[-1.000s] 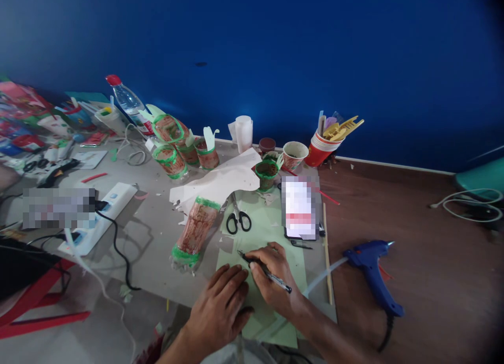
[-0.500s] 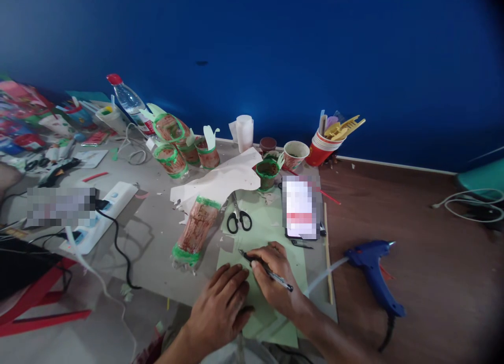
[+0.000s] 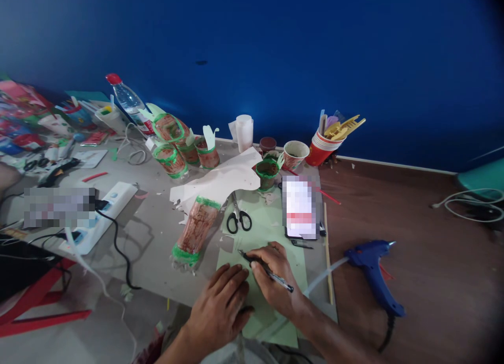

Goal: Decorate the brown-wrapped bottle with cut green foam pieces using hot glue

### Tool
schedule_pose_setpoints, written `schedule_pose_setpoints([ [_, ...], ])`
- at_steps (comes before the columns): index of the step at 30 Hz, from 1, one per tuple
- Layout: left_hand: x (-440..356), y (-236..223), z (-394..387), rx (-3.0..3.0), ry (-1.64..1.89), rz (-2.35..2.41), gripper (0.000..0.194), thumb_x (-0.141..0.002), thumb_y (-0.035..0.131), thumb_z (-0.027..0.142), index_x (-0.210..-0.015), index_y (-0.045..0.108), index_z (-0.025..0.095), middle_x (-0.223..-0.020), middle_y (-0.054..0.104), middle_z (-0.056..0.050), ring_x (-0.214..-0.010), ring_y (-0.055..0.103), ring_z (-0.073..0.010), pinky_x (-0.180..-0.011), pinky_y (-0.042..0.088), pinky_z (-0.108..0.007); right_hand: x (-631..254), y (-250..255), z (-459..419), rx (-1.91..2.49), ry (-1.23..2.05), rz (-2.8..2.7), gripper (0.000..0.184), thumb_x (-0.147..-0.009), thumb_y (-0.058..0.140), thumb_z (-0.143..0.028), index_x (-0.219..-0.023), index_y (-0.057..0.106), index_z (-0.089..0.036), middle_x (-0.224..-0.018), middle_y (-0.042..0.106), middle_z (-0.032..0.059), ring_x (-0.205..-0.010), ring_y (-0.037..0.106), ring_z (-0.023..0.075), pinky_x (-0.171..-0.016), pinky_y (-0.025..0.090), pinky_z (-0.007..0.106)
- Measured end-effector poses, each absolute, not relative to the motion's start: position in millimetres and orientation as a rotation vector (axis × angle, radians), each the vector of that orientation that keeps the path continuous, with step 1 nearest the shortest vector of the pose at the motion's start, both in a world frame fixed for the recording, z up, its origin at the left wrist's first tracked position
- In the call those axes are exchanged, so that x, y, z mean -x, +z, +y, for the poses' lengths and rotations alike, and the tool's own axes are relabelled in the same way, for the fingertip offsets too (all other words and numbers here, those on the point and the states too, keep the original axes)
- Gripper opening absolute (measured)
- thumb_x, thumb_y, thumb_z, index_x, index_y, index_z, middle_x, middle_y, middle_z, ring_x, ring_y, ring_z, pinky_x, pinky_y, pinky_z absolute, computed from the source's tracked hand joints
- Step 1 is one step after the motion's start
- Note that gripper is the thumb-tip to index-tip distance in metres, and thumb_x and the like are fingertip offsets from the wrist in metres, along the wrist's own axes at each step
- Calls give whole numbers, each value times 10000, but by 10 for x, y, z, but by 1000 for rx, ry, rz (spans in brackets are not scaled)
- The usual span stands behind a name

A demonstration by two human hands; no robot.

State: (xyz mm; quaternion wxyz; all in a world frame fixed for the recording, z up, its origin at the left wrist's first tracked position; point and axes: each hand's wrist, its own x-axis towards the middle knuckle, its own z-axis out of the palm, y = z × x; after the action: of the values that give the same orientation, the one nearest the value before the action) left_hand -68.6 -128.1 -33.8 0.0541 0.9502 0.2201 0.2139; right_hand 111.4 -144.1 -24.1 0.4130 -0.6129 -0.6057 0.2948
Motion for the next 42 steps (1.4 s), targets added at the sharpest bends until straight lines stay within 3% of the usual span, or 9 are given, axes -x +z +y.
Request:
schedule_pose_setpoints([
  [12, 686, -348, -1291, -2893, 651, 678, 280, -910, 453, 337, -962, 649, 144, -1066, 687, -117, -1084, 596, -255, -946, 500, -426, -1100, -256, -1446, 1522, 742, -1535, 219, -806, 491, -145, -877, 682, -226, -840, 749, 21, -785, 678, 200, -972, 329, 441],
  [19, 691, -363, -1293, -2876, 654, 684, 262, -909, 460, 316, -971, 640, 137, -1081, 683, -124, -1102, 590, -257, -956, 497, -434, -1142, -283, -1445, 1569, 667, -1421, 223, -837, 472, -192, -930, 675, -203, -857, 721, 57, -840, 637, 228, -856, 439, 392],
  [24, 690, -337, -1283, -2894, 658, 677, 294, -927, 426, 336, -967, 645, 144, -1083, 688, -115, -1086, 601, -251, -939, 505, -414, -1181, -307, -1431, 1641, 586, -1353, 215, -833, 474, -199, -896, 680, -192, -823, 709, 64, -824, 625, 237, -813, 457, 382],
  [42, 669, -331, -1279, -2885, 684, 684, 272, -920, 424, 310, -960, 636, 144, -1064, 697, -109, -1075, 597, -252, -918, 497, -416, -1173, -331, -1413, 1622, 618, -1442, 212, -853, 478, -200, -949, 666, -194, -894, 730, 48, -839, 644, 226, -877, 374, 405],
])
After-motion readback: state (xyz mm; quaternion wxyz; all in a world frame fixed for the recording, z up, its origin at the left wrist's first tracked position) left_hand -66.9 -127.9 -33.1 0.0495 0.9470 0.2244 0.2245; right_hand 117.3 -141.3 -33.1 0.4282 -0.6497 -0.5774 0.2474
